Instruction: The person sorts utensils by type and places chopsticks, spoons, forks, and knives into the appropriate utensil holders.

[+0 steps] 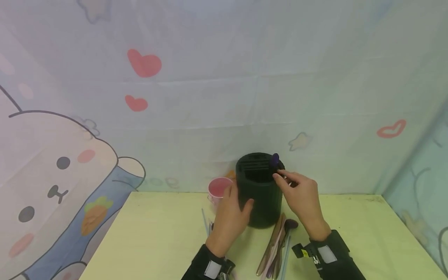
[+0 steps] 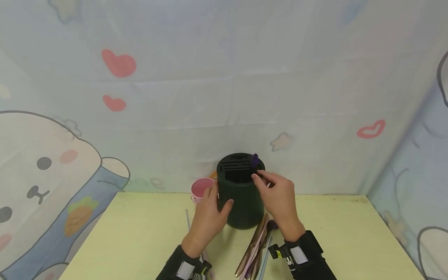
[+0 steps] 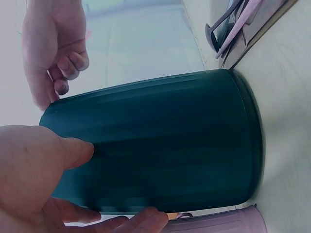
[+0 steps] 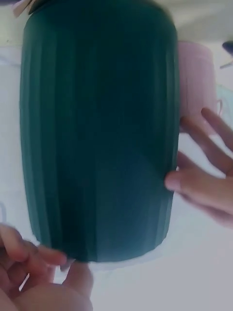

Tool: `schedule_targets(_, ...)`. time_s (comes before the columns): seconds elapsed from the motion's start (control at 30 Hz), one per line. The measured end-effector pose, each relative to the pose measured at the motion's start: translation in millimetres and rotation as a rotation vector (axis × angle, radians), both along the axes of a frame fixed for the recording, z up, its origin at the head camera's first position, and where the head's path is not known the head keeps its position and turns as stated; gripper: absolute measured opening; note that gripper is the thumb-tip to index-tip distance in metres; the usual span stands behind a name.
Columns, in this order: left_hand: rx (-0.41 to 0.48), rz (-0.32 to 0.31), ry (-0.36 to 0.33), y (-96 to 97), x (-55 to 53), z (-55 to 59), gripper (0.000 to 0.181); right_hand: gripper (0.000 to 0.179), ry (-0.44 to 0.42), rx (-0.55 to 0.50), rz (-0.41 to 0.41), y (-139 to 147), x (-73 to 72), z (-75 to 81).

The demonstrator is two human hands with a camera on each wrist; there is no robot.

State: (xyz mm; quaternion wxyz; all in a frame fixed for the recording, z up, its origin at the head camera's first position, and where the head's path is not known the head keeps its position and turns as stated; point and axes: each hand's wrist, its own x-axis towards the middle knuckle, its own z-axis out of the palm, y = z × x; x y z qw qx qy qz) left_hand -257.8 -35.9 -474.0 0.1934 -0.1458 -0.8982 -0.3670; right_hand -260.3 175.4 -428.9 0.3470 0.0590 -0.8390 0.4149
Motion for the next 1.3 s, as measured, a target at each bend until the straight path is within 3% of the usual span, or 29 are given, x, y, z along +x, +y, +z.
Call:
schedule_targets(0.3,-0.006,-0.001,-0.015,-1.4,-2.1,5.4,0.079,0.03,-0.177,0.055,-0.006,14.2,14.3,17.9)
schedule_targets(0.6,-0.011,-0.012,-0.003,-3.3,-3.6,4.5,0.078,0.029,-0.378,0.21,0.077,24.4,34.5,22.6)
schedule_targets(0.73,-0.005,-0.016,-0.008,-2.5,-3.8,4.9,0.078,0.026,-0.449,0.275,0.122,31.1,40.1,12.0)
schedule_targets(0.9,-0.005,-0.02,-0.019,-2.0,-4.2,4.4,0.079,0.025,-0.548,0.348,0.154,45.1,42.4,-12.4)
schedule_targets(1.1,0.007,-0.017,-0.038,-1.7,-3.1,6.1,0.079,0.022,-0.706,0.355,0.207,54.3,45.6,-47.8)
schedule_targets(1.3,-0.003,-0.01,-0.045,-3.0,-1.3,8.9,0.079,0.032,-0.775,0.361,0.258,53.3,49.6,-73.2)
